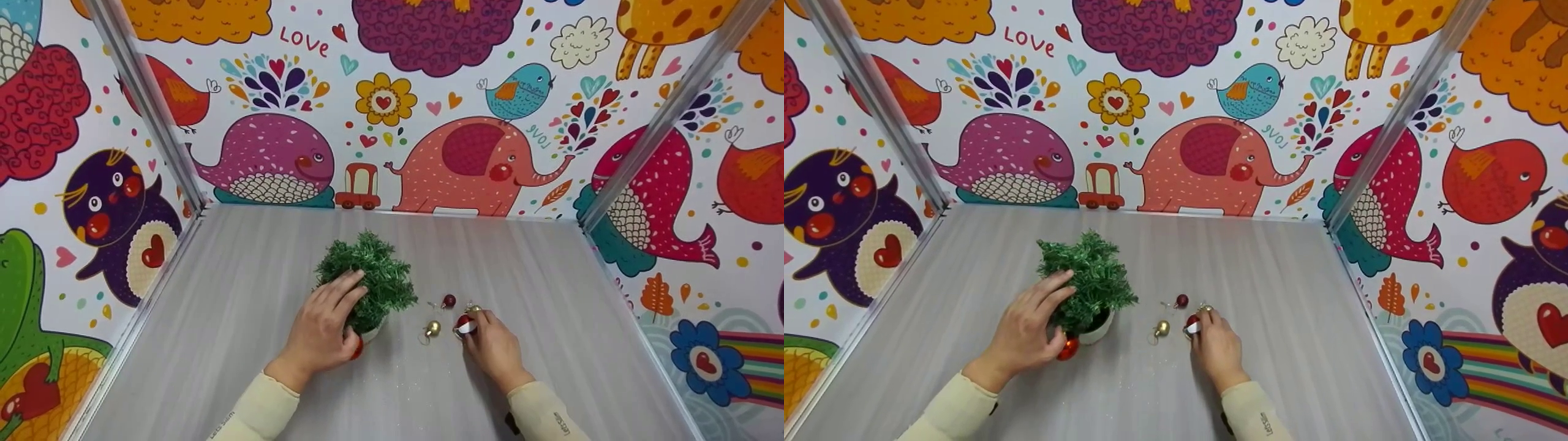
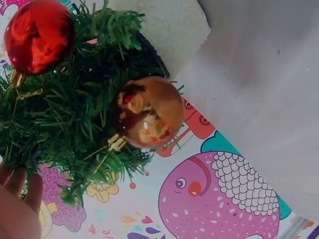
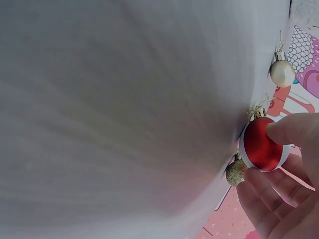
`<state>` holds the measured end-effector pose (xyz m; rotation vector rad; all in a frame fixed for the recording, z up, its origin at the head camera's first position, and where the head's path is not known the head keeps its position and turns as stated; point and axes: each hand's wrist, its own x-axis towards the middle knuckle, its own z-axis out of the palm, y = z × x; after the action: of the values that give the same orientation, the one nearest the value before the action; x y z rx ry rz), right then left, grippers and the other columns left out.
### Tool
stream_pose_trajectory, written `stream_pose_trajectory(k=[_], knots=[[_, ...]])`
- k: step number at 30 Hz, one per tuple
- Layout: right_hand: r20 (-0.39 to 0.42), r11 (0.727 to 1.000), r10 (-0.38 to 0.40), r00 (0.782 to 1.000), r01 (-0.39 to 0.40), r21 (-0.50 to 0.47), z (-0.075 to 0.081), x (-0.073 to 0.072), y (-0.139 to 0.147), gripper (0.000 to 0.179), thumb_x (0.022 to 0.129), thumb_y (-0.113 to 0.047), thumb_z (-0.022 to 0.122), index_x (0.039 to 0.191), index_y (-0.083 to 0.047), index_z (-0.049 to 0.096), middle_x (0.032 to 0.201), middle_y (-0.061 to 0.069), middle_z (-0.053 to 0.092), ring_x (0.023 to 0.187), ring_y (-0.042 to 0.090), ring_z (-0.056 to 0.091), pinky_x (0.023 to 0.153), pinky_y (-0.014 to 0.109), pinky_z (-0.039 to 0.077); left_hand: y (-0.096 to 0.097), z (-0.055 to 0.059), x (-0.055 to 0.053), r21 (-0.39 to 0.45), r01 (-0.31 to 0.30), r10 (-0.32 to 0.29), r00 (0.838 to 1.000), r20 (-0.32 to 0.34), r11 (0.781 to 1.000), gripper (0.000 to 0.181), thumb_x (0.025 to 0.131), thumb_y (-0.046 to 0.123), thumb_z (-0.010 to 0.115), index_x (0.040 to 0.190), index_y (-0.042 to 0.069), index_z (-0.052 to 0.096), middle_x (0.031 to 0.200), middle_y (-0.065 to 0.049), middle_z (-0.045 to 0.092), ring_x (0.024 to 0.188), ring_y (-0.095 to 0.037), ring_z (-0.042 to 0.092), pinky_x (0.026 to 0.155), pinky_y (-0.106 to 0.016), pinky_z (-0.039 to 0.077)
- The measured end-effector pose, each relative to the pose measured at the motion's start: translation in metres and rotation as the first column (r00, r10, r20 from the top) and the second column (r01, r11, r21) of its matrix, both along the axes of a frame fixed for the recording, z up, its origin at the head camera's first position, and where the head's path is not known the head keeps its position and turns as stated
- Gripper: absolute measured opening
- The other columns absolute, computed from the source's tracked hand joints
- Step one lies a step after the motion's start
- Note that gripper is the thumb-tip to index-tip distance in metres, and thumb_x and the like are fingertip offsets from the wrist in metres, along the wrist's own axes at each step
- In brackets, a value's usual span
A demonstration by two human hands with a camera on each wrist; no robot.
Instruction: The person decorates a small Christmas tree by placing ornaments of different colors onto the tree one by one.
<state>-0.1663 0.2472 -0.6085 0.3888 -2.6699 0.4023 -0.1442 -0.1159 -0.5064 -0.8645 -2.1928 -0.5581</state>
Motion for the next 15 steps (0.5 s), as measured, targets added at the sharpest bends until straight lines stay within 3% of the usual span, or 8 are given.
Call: stream_pose_trajectory(k=[9, 15], knots=[[-0.018, 1.0, -0.005, 1.0, 0.005, -0.002, -0.0017, -0.0014, -0.0002, 0.043, 0.076, -0.014, 0.083, 0.115, -0.005, 0.065, 0.108, 0.008, 0.065, 0.089, 0.03, 0.068, 0.069, 0.046, 0.056, 0.0, -0.0011, -0.001, 0.021, 0.009, -0.009, 1.0, -0.018, 1.0, 0.064, 0.063, 0.01, 0.059, 0.127, 0.006, 0.061, 0.147, -0.008, 0.05, 0.133, -0.026, 0.048, 0.101, -0.049, 0.044], [0.0, 1.0, -0.019, 1.0, 0.019, 0.003, -0.0009, -0.0012, -0.001, 0.045, 0.077, -0.015, 0.083, 0.117, -0.005, 0.064, 0.11, 0.01, 0.065, 0.091, 0.031, 0.068, 0.07, 0.047, 0.056, 0.0011, -0.0013, -0.0024, 0.045, 0.014, -0.012, 0.999, -0.038, 0.999, 0.055, 0.072, 0.018, 0.068, 0.125, 0.007, 0.062, 0.144, -0.009, 0.052, 0.129, -0.028, 0.051, 0.097, -0.05, 0.046]])
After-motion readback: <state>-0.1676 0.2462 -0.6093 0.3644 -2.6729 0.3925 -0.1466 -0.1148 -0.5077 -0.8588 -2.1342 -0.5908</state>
